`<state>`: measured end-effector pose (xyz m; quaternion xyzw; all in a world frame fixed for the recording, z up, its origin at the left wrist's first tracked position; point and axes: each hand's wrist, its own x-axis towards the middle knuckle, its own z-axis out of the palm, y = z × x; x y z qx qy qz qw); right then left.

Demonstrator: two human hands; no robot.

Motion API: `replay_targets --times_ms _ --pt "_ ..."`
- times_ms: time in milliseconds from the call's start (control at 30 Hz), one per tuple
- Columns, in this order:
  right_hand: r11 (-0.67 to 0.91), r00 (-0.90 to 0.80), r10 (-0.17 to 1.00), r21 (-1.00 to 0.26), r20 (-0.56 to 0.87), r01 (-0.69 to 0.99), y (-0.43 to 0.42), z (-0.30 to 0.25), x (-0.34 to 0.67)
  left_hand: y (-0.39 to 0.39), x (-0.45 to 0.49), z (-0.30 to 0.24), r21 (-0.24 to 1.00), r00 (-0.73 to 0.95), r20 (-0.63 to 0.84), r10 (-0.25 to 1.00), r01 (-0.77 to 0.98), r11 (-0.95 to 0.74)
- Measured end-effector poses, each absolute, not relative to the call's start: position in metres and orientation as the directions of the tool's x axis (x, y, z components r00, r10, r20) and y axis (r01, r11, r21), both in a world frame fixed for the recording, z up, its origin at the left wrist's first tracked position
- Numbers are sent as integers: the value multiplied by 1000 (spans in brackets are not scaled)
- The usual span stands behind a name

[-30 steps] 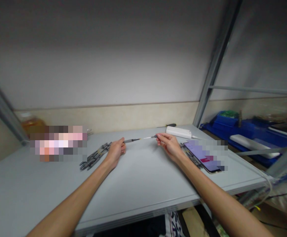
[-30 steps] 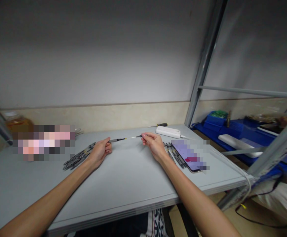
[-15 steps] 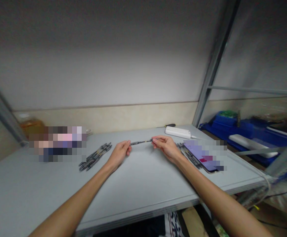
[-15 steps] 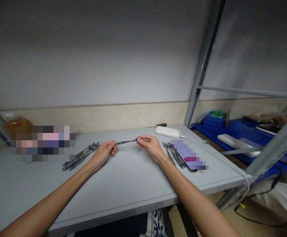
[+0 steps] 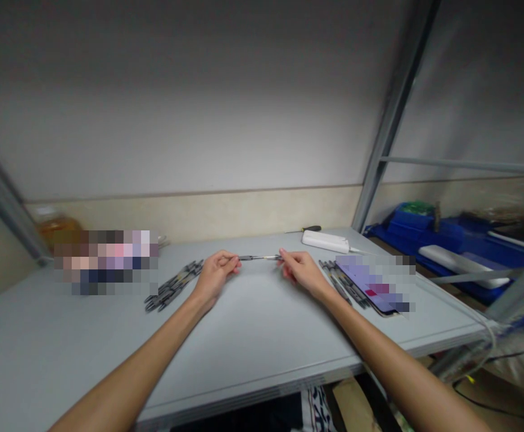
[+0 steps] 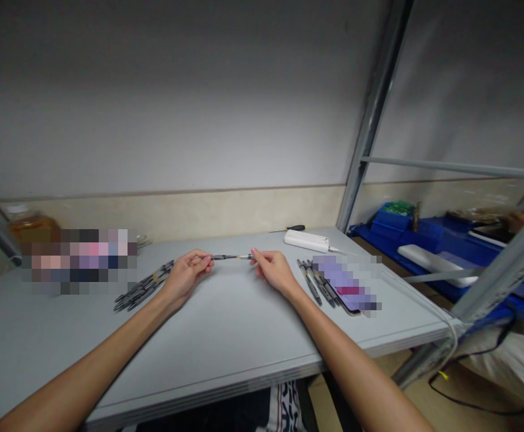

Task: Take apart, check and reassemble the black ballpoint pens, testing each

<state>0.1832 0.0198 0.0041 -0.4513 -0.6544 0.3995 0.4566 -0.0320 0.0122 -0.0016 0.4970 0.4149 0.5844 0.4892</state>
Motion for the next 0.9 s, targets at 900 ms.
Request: replay_targets --times_ms 900 --pt "389 -300 909 -847 290 361 16 4 183 13 -34 -2 967 23 64 998 -250 -56"
